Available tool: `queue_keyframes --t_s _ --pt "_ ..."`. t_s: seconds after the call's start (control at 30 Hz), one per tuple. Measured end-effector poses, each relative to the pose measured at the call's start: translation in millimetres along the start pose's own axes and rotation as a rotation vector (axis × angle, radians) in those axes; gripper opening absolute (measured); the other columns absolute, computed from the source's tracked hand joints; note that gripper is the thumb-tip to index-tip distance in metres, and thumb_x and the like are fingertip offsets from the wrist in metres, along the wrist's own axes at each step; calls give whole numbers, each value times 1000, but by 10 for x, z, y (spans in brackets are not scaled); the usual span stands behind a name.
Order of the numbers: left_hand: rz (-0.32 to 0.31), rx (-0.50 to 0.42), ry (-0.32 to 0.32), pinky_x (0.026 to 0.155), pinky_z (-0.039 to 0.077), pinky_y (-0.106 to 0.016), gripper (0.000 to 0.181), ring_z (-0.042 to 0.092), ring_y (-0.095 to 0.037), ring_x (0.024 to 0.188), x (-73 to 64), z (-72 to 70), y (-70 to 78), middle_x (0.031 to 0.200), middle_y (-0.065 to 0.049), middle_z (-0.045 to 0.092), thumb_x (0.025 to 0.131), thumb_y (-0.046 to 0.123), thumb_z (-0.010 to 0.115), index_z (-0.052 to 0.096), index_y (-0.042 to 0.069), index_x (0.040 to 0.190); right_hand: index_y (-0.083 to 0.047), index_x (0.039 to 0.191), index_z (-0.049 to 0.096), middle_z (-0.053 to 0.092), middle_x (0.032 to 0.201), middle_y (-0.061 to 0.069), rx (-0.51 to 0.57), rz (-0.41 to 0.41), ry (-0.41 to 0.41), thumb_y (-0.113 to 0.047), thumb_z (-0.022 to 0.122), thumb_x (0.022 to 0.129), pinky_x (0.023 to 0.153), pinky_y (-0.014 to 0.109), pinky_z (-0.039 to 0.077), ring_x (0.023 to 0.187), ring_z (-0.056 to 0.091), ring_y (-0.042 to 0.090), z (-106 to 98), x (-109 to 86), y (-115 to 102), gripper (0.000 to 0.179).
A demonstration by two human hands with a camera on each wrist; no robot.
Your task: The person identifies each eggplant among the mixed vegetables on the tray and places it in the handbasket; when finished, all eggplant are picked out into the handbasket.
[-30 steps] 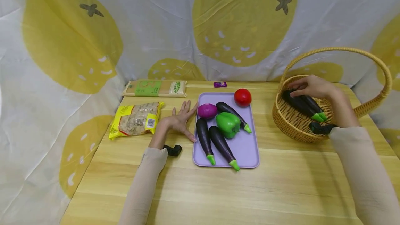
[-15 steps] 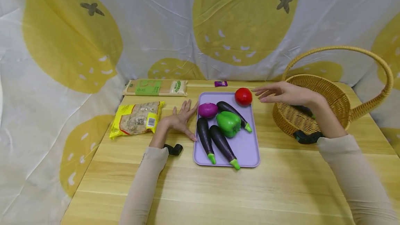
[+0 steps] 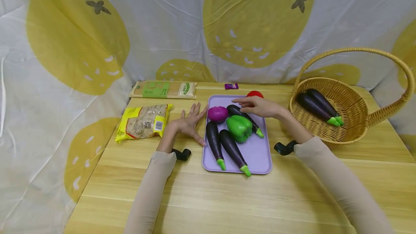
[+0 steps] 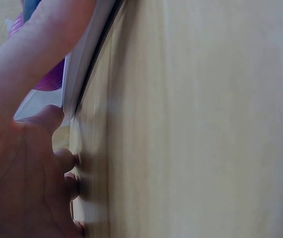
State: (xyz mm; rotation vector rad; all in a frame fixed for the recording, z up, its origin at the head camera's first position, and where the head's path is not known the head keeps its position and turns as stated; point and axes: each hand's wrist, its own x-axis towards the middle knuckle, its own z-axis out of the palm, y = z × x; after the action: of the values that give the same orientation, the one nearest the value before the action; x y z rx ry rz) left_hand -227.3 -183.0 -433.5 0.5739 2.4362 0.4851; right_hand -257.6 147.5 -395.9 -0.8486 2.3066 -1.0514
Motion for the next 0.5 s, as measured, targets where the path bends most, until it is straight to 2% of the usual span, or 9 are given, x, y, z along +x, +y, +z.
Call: queue_keyframes --t_s 0.07,0.17,0.33,0.5 --pt "4 1 0 123 -19 -68 149 -30 -34 157 2 2 -2 169 -17 -30 68 52 95 -15 26 165 -2 155 45 65 133 25 9 7 -3 -9 53 108 91 29 50 118 64 34 47 53 25 48" --pt "9 -1 -3 123 -20 -68 149 -30 -34 157 10 6 -6 169 -17 -30 68 52 95 -15 26 165 -3 154 46 63 140 25 19 23 14 -9 54 107 93 32 51 123 64 34 90 98 45 48" --pt "8 -5 6 123 -20 -69 150 -30 -35 157 14 4 -15 169 -18 -29 67 51 95 -14 25 166 -5 154 49 64 139 26 27 34 49 -10 57 106 98 40 52 127 62 36 112 137 29 49" --pt "3 0 6 123 -19 -68 149 -30 -34 158 13 1 -19 170 -18 -29 67 52 95 -14 26 166 -4 153 50 63 139 28 27 53 59 -10 60 104 92 34 52 126 63 37 146 159 14 50"
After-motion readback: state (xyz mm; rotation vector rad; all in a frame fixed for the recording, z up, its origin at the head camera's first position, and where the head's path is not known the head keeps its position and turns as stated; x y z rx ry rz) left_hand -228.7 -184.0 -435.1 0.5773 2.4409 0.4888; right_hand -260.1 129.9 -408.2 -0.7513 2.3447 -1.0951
